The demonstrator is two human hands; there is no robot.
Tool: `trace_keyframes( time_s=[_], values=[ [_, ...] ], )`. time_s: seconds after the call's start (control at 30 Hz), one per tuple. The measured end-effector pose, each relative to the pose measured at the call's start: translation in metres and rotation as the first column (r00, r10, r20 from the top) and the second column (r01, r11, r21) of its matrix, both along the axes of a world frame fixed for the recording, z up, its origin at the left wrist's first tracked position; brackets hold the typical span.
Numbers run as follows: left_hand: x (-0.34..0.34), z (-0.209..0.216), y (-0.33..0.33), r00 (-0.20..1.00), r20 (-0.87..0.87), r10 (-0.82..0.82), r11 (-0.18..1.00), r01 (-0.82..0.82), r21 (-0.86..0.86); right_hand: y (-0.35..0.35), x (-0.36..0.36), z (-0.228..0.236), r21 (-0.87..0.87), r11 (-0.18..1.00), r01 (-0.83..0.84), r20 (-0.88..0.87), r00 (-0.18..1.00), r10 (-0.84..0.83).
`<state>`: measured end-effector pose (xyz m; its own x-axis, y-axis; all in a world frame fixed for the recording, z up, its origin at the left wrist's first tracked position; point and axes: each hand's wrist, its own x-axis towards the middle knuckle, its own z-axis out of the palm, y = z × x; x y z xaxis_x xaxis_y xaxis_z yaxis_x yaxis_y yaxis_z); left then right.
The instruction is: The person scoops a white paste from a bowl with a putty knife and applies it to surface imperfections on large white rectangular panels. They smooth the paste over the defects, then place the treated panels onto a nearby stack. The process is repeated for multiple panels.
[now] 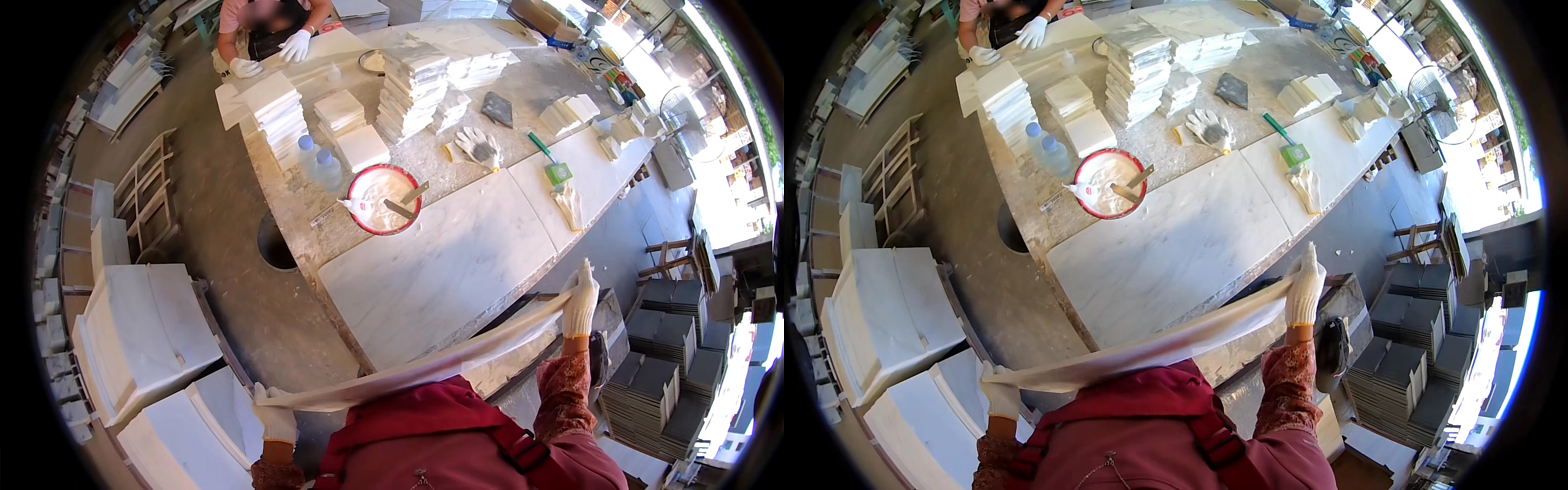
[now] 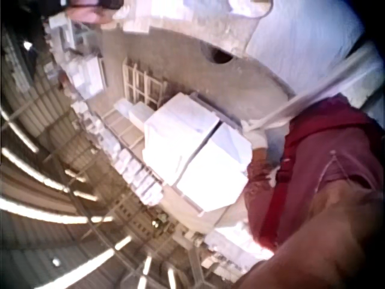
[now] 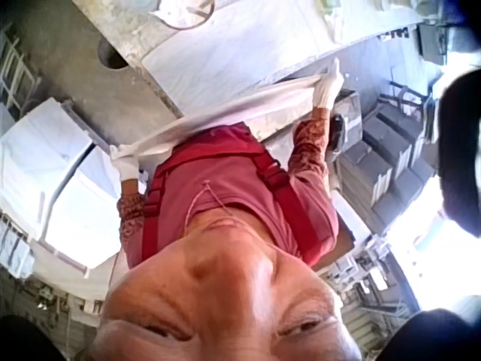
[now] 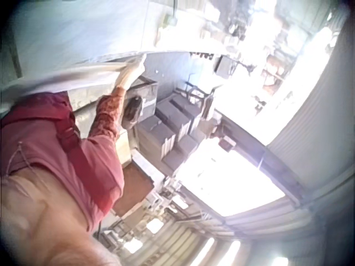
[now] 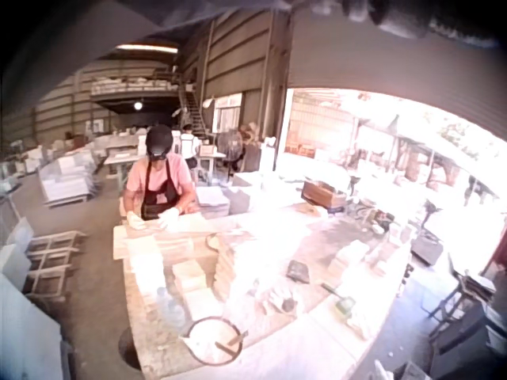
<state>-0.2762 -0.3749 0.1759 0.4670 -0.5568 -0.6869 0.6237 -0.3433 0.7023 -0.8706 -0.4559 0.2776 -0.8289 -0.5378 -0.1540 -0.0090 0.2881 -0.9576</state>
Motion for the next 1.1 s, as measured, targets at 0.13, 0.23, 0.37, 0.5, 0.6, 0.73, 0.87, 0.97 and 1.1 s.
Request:
trace_keyframes(
  time_s=[0.13,0.23,0.37,0.5,0.6,0.73,0.87,0.97,1.1],
  values=[
    [-0.041,-0.034,-0.006,0.974,0.126,0.189,0.975,-0.201,0.092,-0.09,-0.042,-0.066,0.091,0.993,-0.078,0.088,0.994,0.07],
    [-0.07,-0.046,-0.034,0.977,0.082,0.196,0.967,-0.207,0.149,-0.134,-0.063,-0.129,0.084,0.98,-0.182,0.133,0.976,0.17],
    [-0.081,-0.082,-0.073,0.953,0.254,0.162,0.955,-0.217,0.202,-0.168,-0.079,-0.187,0.161,0.93,-0.33,0.222,0.931,0.291],
    [-0.059,-0.124,-0.077,0.963,0.218,0.156,0.964,-0.197,0.181,-0.18,-0.071,-0.209,0.231,0.86,-0.454,0.201,0.888,0.415],
    [-0.08,-0.128,-0.097,0.99,0.062,0.126,0.978,-0.135,0.161,-0.17,-0.078,-0.212,0.021,0.932,-0.361,0.157,0.922,0.353],
    [-0.064,-0.16,-0.096,0.955,0.287,0.072,0.947,-0.156,0.282,-0.12,-0.091,-0.167,0.115,0.948,-0.298,-0.232,0.919,0.318],
    [-0.076,-0.144,-0.087,0.97,0.216,-0.113,0.979,0.071,0.191,-0.002,-0.108,-0.184,0.437,0.899,0.009,-0.34,0.927,0.156],
    [-0.077,-0.111,-0.064,0.923,0.219,-0.318,0.936,0.268,0.228,0.097,-0.105,-0.229,0.422,0.894,0.151,-0.304,0.953,-0.018],
    [-0.09,-0.085,-0.04,0.817,0.261,-0.514,0.836,0.408,0.369,0.107,-0.048,-0.21,0.141,0.99,-0.02,0.68,0.729,-0.082]
  ],
)
